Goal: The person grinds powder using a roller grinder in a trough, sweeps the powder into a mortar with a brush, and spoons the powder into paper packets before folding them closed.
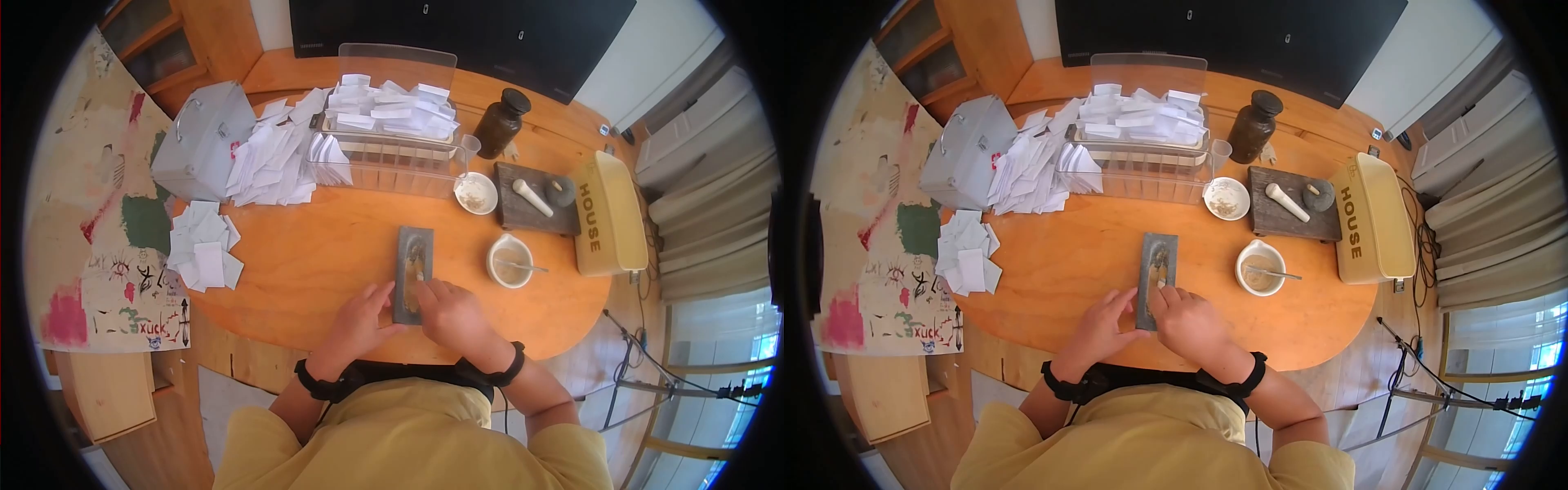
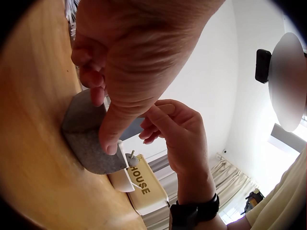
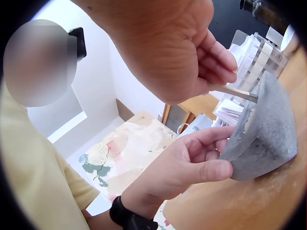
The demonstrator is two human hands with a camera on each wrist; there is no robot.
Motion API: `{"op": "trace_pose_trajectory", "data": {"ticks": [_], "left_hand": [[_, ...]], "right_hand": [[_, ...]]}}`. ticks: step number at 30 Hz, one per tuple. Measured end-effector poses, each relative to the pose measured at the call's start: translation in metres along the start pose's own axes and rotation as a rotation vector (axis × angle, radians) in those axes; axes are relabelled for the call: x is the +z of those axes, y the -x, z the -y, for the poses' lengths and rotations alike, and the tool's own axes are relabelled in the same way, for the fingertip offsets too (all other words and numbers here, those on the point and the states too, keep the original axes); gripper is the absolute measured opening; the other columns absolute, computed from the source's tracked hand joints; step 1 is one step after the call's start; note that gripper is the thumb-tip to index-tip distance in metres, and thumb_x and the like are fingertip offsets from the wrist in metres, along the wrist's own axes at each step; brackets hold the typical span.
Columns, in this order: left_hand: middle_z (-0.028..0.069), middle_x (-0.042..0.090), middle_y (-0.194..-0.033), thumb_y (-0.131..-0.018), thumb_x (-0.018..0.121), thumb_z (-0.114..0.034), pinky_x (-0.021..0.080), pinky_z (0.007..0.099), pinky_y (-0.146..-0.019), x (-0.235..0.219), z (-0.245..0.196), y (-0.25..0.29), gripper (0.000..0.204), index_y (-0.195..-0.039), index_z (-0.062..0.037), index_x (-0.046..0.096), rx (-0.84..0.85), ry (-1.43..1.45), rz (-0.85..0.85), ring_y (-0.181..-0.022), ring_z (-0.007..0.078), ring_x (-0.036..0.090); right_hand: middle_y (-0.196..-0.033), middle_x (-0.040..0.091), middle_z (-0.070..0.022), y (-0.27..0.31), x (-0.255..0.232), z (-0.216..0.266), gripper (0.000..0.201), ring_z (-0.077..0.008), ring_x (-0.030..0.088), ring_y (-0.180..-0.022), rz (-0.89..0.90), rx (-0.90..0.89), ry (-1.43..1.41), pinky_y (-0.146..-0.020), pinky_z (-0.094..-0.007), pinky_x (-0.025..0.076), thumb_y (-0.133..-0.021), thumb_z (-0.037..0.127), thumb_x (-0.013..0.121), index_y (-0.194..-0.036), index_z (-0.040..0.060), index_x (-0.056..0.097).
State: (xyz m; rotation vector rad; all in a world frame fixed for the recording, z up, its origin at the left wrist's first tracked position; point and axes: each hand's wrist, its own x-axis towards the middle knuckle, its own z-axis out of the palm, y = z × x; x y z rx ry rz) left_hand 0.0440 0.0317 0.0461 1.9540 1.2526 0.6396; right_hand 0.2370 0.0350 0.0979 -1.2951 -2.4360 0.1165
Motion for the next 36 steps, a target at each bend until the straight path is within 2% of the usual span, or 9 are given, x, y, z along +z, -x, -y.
{"op": "trace_pose_trajectory", "data": {"ticks": [2,8,14,17,20,23,26,32,36], "left_hand": [[0.0091,0.057,-0.093,-0.066,0.083,-0.024,0.05,0.0354,-0.076,-0.001,0.0,0.0,0.072,-0.128,-0.0038,0.051,0.0,-0.008,0.002,-0.087,0.0259,0.059],[0.0087,0.057,-0.093,-0.066,0.082,-0.024,0.05,0.0355,-0.075,-0.002,-0.001,0.0,0.071,-0.127,-0.0031,0.052,0.001,-0.008,0.007,-0.088,0.0255,0.06],[0.0085,0.057,-0.093,-0.066,0.083,-0.024,0.05,0.0353,-0.076,-0.002,-0.001,0.001,0.072,-0.128,-0.0057,0.052,-0.015,0.006,0.005,-0.088,0.0254,0.059],[0.0085,0.057,-0.093,-0.066,0.083,-0.024,0.05,0.0355,-0.076,0.0,0.001,0.0,0.073,-0.128,-0.0055,0.051,-0.008,0.015,0.005,-0.089,0.0256,0.059],[0.0085,0.057,-0.094,-0.066,0.083,-0.024,0.05,0.0355,-0.076,0.0,0.002,0.0,0.073,-0.129,-0.0054,0.051,-0.01,0.014,0.01,-0.089,0.0257,0.059],[0.0086,0.057,-0.094,-0.067,0.082,-0.024,0.049,0.0352,-0.076,-0.001,0.001,0.001,0.073,-0.129,-0.0054,0.051,-0.018,0.01,0.011,-0.089,0.0257,0.059],[0.0087,0.057,-0.094,-0.067,0.082,-0.024,0.049,0.0351,-0.076,0.002,0.003,0.001,0.073,-0.13,-0.0053,0.05,-0.02,0.011,0.013,-0.089,0.0257,0.059],[0.009,0.057,-0.096,-0.069,0.081,-0.024,0.05,0.036,-0.077,-0.001,0.0,0.0,0.071,-0.128,-0.0024,0.05,-0.03,-0.02,0.039,-0.09,0.0265,0.06],[0.0088,0.057,-0.095,-0.068,0.081,-0.025,0.05,0.0359,-0.076,-0.001,0.0,-0.001,0.071,-0.128,-0.0023,0.05,-0.026,-0.019,0.041,-0.089,0.0263,0.06]], "right_hand": [[-0.072,0.054,-0.0103,0.0,-0.001,0.005,0.023,-0.0267,0.058,-0.061,0.003,0.026,-0.059,-0.05,-0.0363,0.046,-0.069,0.001,0.06,-0.092,0.0014,0.059],[-0.073,0.054,-0.0085,-0.01,0.003,-0.012,0.025,-0.0251,0.06,-0.064,-0.139,0.023,-0.047,-0.055,-0.0349,0.05,-0.07,0.005,0.062,-0.094,0.0017,0.058],[-0.074,0.058,-0.0116,0.001,0.006,-0.012,0.022,-0.0292,0.059,-0.063,-0.073,0.029,-0.142,-0.052,-0.0366,0.047,-0.075,-0.002,0.062,-0.096,0.0014,0.061],[-0.074,0.059,-0.0122,0.0,0.0,-0.012,0.021,-0.0304,0.059,-0.063,-0.154,0.039,-0.245,-0.053,-0.0371,0.047,-0.076,-0.004,0.062,-0.096,0.0007,0.062],[-0.075,0.059,-0.0103,-0.004,0.005,-0.021,0.027,-0.0279,0.061,-0.064,-0.223,0.04,-0.217,-0.056,-0.0356,0.05,-0.072,-0.002,0.062,-0.098,0.001,0.062],[-0.075,0.06,-0.01,0.0,0.007,-0.022,0.026,-0.0278,0.062,-0.065,-0.135,0.022,-0.253,-0.055,-0.0356,0.05,-0.073,-0.003,0.062,-0.098,0.0026,0.062],[-0.078,0.062,-0.0107,0.006,0.004,-0.022,0.023,-0.0281,0.062,-0.066,-0.164,0.01,-0.356,-0.054,-0.0344,0.049,-0.075,-0.003,0.063,-0.097,0.0028,0.064],[-0.077,0.063,-0.0099,0.017,-0.024,-0.023,0.009,-0.0207,0.058,-0.059,-0.233,0.259,-0.601,-0.054,-0.0271,0.046,-0.085,0.0,0.063,-0.094,0.001,0.066],[-0.077,0.063,-0.0071,0.021,-0.022,-0.035,0.007,-0.013,0.057,-0.061,-0.131,0.396,-0.826,-0.056,-0.024,0.046,-0.088,0.003,0.063,-0.093,0.0,0.066]]}}
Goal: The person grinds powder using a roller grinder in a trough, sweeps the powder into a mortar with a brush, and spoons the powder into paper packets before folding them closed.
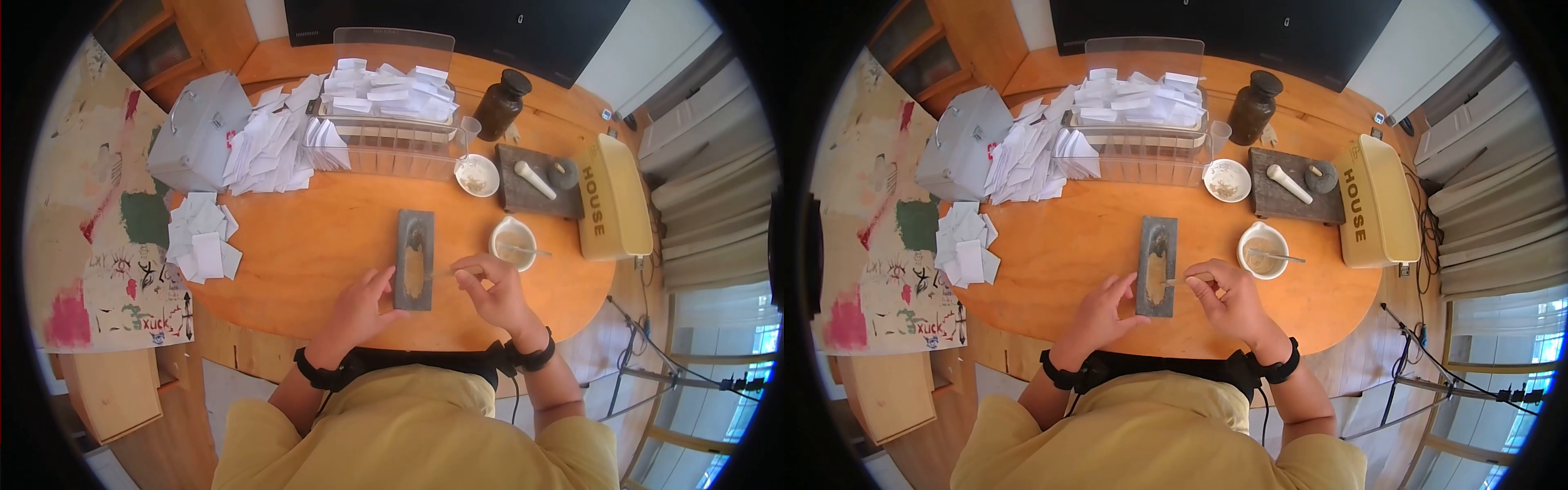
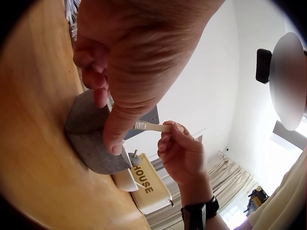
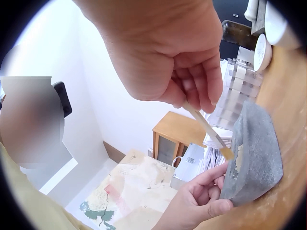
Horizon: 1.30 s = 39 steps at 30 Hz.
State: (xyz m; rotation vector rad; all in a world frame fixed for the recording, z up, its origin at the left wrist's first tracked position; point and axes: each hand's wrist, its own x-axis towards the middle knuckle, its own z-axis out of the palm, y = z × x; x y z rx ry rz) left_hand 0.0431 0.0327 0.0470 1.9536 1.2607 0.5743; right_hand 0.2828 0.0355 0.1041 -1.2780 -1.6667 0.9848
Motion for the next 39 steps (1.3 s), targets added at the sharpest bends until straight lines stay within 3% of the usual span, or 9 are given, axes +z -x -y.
{"op": "trace_pose_trajectory", "data": {"ticks": [2,5,8,11,14,17,20,29,39], "left_hand": [[0.0088,0.057,-0.095,-0.068,0.081,-0.025,0.05,0.0358,-0.076,0.0,0.0,0.0,0.071,-0.128,-0.0023,0.051,0.009,-0.007,-0.006,-0.088,0.0262,0.06],[0.0087,0.057,-0.095,-0.068,0.081,-0.025,0.05,0.0357,-0.075,-0.003,-0.003,0.0,0.071,-0.127,-0.0024,0.051,0.021,-0.03,-0.012,-0.088,0.0259,0.06],[0.0088,0.057,-0.095,-0.067,0.082,-0.024,0.05,0.0357,-0.075,-0.005,-0.006,-0.001,0.07,-0.127,-0.0024,0.051,0.024,-0.036,-0.008,-0.088,0.0258,0.06],[0.0088,0.057,-0.095,-0.067,0.082,-0.024,0.05,0.0359,-0.075,-0.006,-0.007,-0.002,0.07,-0.127,-0.0023,0.051,0.017,-0.031,-0.002,-0.088,0.0258,0.06],[0.0088,0.057,-0.094,-0.067,0.082,-0.024,0.05,0.0359,-0.075,-0.005,-0.007,-0.002,0.07,-0.127,-0.0023,0.051,0.018,-0.032,-0.003,-0.088,0.0258,0.06],[0.0089,0.057,-0.094,-0.067,0.082,-0.025,0.05,0.0357,-0.076,-0.004,-0.006,-0.002,0.071,-0.127,-0.0031,0.051,0.009,-0.029,0.001,-0.088,0.0259,0.06],[0.0091,0.057,-0.093,-0.067,0.083,-0.027,0.05,0.0355,-0.076,-0.002,-0.003,-0.001,0.074,-0.129,-0.0044,0.051,0.004,-0.019,-0.001,-0.088,0.0261,0.059],[0.0096,0.057,-0.093,-0.067,0.083,-0.025,0.05,0.0357,-0.075,-0.001,-0.002,-0.002,0.072,-0.128,-0.0021,0.051,0.026,-0.012,-0.006,-0.087,0.0265,0.06],[0.0101,0.058,-0.094,-0.069,0.081,-0.024,0.05,0.0358,-0.075,-0.004,-0.007,-0.002,0.07,-0.126,-0.0001,0.051,0.032,-0.024,-0.01,-0.088,0.0265,0.061]], "right_hand": [[-0.08,0.065,-0.0069,-0.003,-0.004,-0.004,0.008,-0.0121,0.061,-0.066,0.087,0.08,-0.024,-0.061,-0.023,0.05,-0.089,0.004,0.063,-0.094,-0.0013,0.065],[-0.073,0.061,-0.0049,-0.007,-0.003,-0.012,0.005,-0.0086,0.05,-0.055,0.124,0.082,-0.057,-0.05,-0.0236,0.039,-0.088,0.004,0.064,-0.092,0.001,0.065],[-0.082,0.064,-0.0066,-0.011,-0.005,-0.006,0.005,-0.0112,0.061,-0.065,0.242,0.151,-0.044,-0.058,-0.0219,0.048,-0.089,0.003,0.062,-0.092,-0.0005,0.064],[-0.08,0.063,-0.0067,-0.013,-0.003,-0.007,0.004,-0.0109,0.061,-0.064,0.247,0.159,-0.027,-0.056,-0.0225,0.047,-0.089,0.003,0.062,-0.09,-0.0005,0.064],[-0.08,0.063,-0.0071,-0.016,-0.003,-0.007,0.004,-0.011,0.06,-0.063,0.248,0.128,0.037,-0.055,-0.023,0.045,-0.089,0.004,0.062,-0.09,-0.0004,0.064],[-0.068,0.057,-0.0101,-0.018,0.002,-0.012,0.006,-0.0136,0.047,-0.052,0.171,0.05,0.02,-0.049,-0.0274,0.038,-0.087,0.006,0.065,-0.09,0.0019,0.065],[-0.081,0.064,-0.0075,-0.021,0.002,-0.015,0.005,-0.012,0.059,-0.061,0.182,0.035,0.121,-0.055,-0.0236,0.045,-0.088,0.004,0.063,-0.091,0.0002,0.064],[-0.071,0.06,-0.008,-0.017,0.005,-0.011,0.006,-0.0126,0.048,-0.053,0.178,-0.018,-0.023,-0.05,-0.0263,0.039,-0.087,0.004,0.065,-0.092,0.0014,0.066],[-0.071,0.06,-0.0084,-0.02,0.006,-0.014,0.006,-0.0118,0.048,-0.053,0.062,0.046,-0.02,-0.051,-0.0263,0.04,-0.087,0.005,0.065,-0.091,0.0014,0.066]]}}
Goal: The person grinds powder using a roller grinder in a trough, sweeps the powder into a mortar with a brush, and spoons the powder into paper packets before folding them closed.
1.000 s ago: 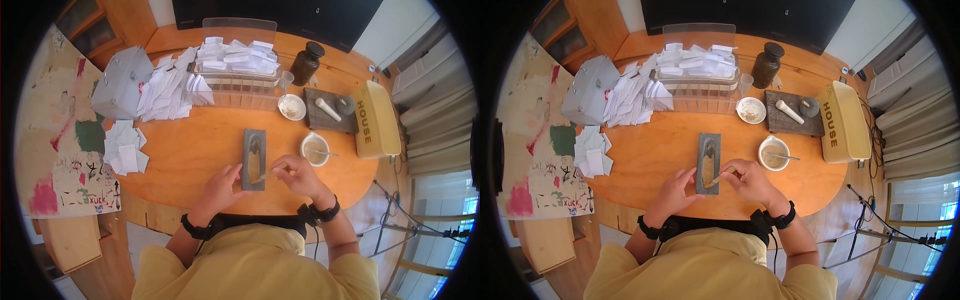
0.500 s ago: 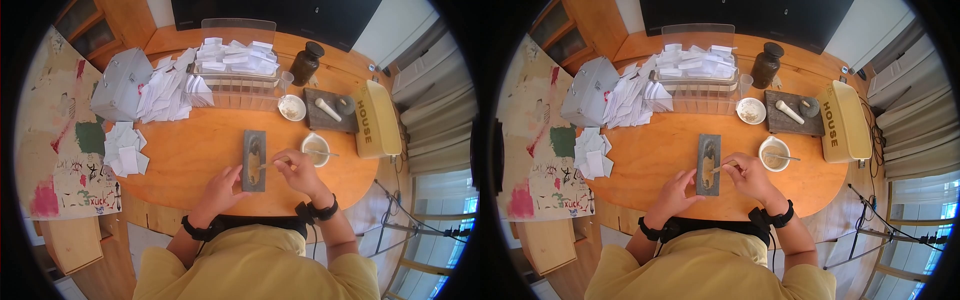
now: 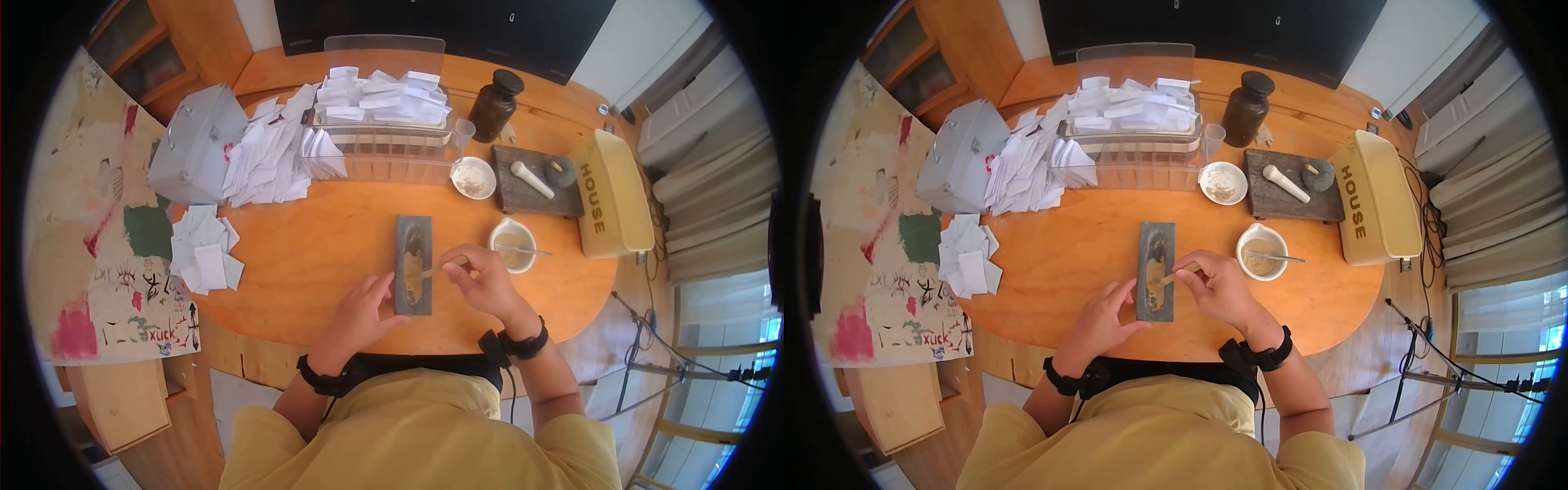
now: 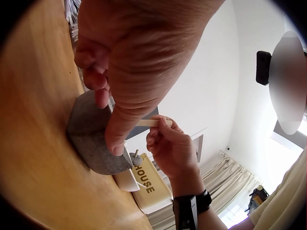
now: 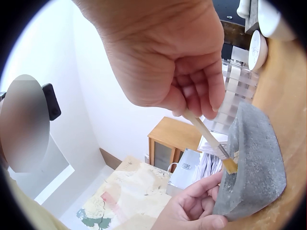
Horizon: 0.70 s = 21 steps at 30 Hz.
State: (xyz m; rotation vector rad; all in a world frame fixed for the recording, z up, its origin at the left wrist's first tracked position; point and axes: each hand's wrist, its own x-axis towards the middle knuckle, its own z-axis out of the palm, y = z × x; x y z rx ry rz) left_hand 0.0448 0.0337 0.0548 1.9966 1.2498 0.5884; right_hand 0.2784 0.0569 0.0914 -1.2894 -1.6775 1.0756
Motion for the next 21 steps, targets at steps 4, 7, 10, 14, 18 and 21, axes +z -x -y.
{"op": "trace_pose_trajectory", "data": {"ticks": [4,7,10,14,18,21], "left_hand": [[0.0105,0.058,-0.095,-0.069,0.081,-0.025,0.05,0.0353,-0.075,-0.001,-0.002,-0.001,0.07,-0.127,0.0003,0.05,-0.021,-0.008,0.031,-0.088,0.0263,0.06],[0.0104,0.059,-0.096,-0.07,0.081,-0.025,0.05,0.0352,-0.076,-0.002,-0.004,-0.001,0.07,-0.128,0.0002,0.05,-0.058,-0.005,0.049,-0.089,0.0263,0.06],[0.0116,0.059,-0.098,-0.07,0.081,-0.03,0.05,0.0368,-0.076,-0.004,-0.012,-0.002,0.072,-0.127,0.0016,0.05,-0.046,-0.021,0.029,-0.09,0.0274,0.06],[0.0156,0.057,-0.101,-0.068,0.081,-0.037,0.049,0.0385,-0.079,0.004,-0.018,-0.002,0.082,-0.129,0.0053,0.046,-0.054,-0.062,-0.038,-0.094,0.0301,0.058],[0.0197,0.054,-0.105,-0.066,0.083,-0.039,0.048,0.0386,-0.082,0.01,-0.024,-0.005,0.092,-0.131,0.0094,0.04,-0.07,-0.12,-0.07,-0.098,0.032,0.055],[0.0224,0.053,-0.108,-0.066,0.082,-0.041,0.047,0.04,-0.083,0.02,-0.024,-0.004,0.093,-0.13,0.0112,0.038,-0.079,-0.181,-0.11,-0.101,0.0343,0.054]], "right_hand": [[-0.071,0.06,-0.0106,0.005,-0.002,0.0,0.007,-0.0158,0.051,-0.053,0.034,-0.054,0.053,-0.05,-0.0279,0.041,-0.086,0.006,0.065,-0.091,0.002,0.066],[-0.072,0.061,-0.0125,0.007,0.0,0.004,0.007,-0.0188,0.051,-0.053,-0.013,-0.068,0.079,-0.05,-0.0289,0.041,-0.086,0.005,0.065,-0.092,0.0022,0.066],[-0.077,0.063,-0.0105,0.011,0.0,0.012,0.007,-0.0164,0.055,-0.059,-0.005,-0.019,0.097,-0.055,-0.0268,0.044,-0.086,0.004,0.064,-0.092,0.0021,0.066],[-0.079,0.063,-0.0095,0.018,0.002,0.016,0.008,-0.0165,0.057,-0.062,-0.062,-0.01,0.062,-0.058,-0.026,0.046,-0.086,0.003,0.064,-0.093,0.0028,0.067],[-0.077,0.062,-0.0111,0.026,0.002,0.02,0.008,-0.0222,0.057,-0.061,-0.058,-0.084,0.148,-0.056,-0.0294,0.046,-0.084,0.003,0.065,-0.093,0.0036,0.067],[-0.076,0.062,-0.0125,0.029,0.008,0.016,0.008,-0.0291,0.058,-0.06,-0.129,-0.162,0.144,-0.054,-0.0338,0.046,-0.083,0.004,0.065,-0.091,0.004,0.066]]}}
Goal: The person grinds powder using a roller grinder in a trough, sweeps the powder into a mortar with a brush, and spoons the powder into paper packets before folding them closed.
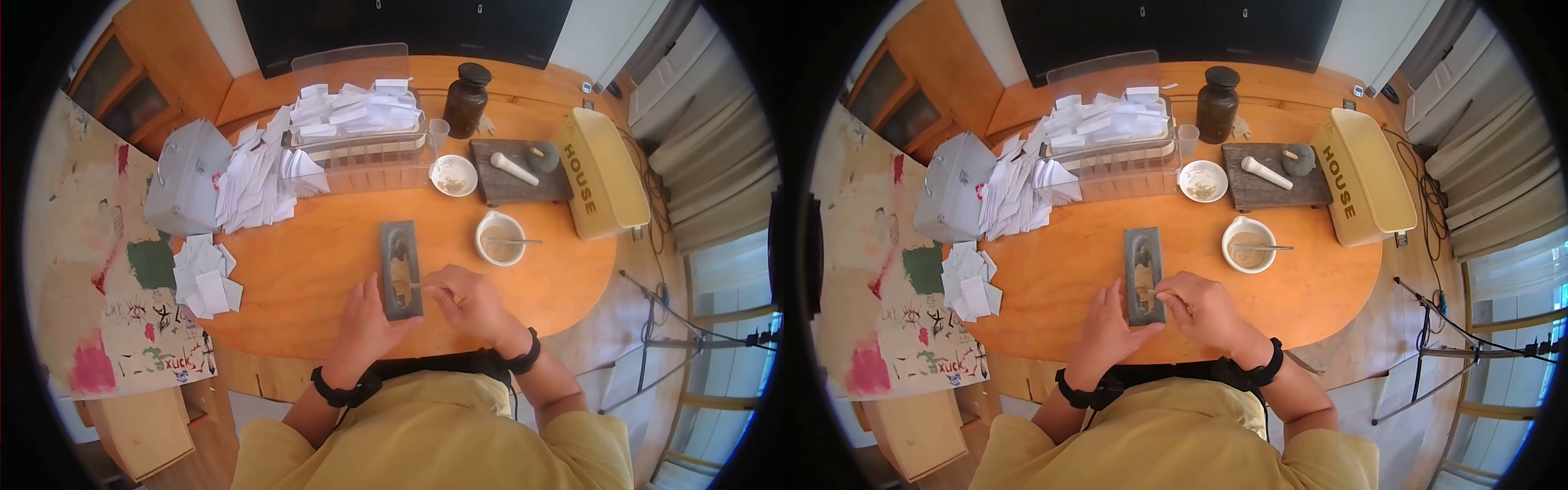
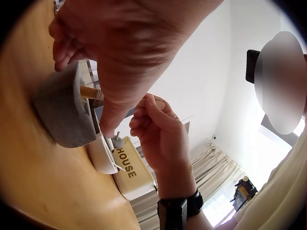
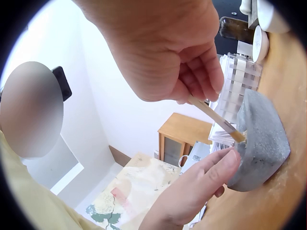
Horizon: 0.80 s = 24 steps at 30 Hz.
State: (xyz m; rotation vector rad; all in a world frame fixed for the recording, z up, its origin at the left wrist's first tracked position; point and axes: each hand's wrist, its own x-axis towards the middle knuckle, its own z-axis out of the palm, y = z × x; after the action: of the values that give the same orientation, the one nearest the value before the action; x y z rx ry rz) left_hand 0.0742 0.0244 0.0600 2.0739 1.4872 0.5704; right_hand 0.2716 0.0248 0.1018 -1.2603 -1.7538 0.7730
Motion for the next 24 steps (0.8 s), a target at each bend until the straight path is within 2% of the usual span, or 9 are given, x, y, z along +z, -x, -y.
{"op": "trace_pose_trajectory", "data": {"ticks": [2,4,7,13,19,24], "left_hand": [[0.0234,0.053,-0.107,-0.066,0.082,-0.04,0.046,0.0421,-0.083,0.003,-0.007,-0.002,0.089,-0.126,0.0103,0.04,-0.016,-0.016,-0.018,-0.101,0.0366,0.053],[0.0239,0.054,-0.106,-0.065,0.081,-0.037,0.045,0.0452,-0.083,0.004,-0.018,-0.004,0.082,-0.121,0.0079,0.042,-0.048,0.003,-0.027,-0.099,0.0395,0.053],[0.0234,0.054,-0.105,-0.064,0.081,-0.036,0.045,0.0455,-0.082,0.014,-0.021,-0.009,0.074,-0.114,0.0052,0.045,-0.055,-0.039,-0.124,-0.098,0.0391,0.052],[0.0204,0.054,-0.098,-0.064,0.08,-0.034,0.045,0.0451,-0.08,0.024,-0.023,-0.015,0.068,-0.11,0.0038,0.046,-0.063,-0.133,-0.19,-0.094,0.0374,0.052],[0.0192,0.052,-0.098,-0.061,0.079,-0.03,0.045,0.0443,-0.08,0.025,-0.013,-0.019,0.069,-0.11,0.004,0.046,-0.101,-0.171,-0.132,-0.095,0.0366,0.051],[0.0183,0.053,-0.101,-0.059,0.079,-0.024,0.045,0.0436,-0.082,0.002,0.01,-0.026,0.069,-0.115,0.0014,0.047,0.048,-0.124,-0.071,-0.097,0.0363,0.052]], "right_hand": [[-0.076,0.062,-0.0123,0.001,0.003,-0.002,0.007,-0.0303,0.059,-0.062,-0.001,-0.069,0.019,-0.055,-0.035,0.047,-0.083,0.004,0.064,-0.09,0.0045,0.066],[-0.076,0.062,-0.0122,0.0,0.003,-0.001,0.008,-0.0312,0.06,-0.063,-0.019,-0.057,0.029,-0.056,-0.0357,0.048,-0.083,0.004,0.064,-0.09,0.0047,0.066],[-0.076,0.062,-0.0125,0.001,0.004,-0.003,0.009,-0.0315,0.06,-0.063,-0.038,-0.077,0.016,-0.056,-0.0358,0.049,-0.082,0.004,0.064,-0.091,0.0045,0.066],[-0.077,0.063,-0.0127,0.003,0.004,-0.007,0.01,-0.0303,0.061,-0.064,-0.112,-0.035,-0.012,-0.056,-0.0346,0.048,-0.082,0.003,0.065,-0.092,0.0039,0.067],[-0.078,0.064,-0.013,0.001,0.002,-0.012,0.011,-0.0292,0.06,-0.064,-0.175,-0.042,-0.003,-0.056,-0.0328,0.048,-0.083,0.003,0.065,-0.093,0.003,0.068],[-0.078,0.063,-0.0132,0.005,0.002,-0.025,0.012,-0.0279,0.059,-0.061,-0.205,-0.027,-0.052,-0.054,-0.0314,0.047,-0.084,0.003,0.065,-0.095,0.0028,0.068]]}}
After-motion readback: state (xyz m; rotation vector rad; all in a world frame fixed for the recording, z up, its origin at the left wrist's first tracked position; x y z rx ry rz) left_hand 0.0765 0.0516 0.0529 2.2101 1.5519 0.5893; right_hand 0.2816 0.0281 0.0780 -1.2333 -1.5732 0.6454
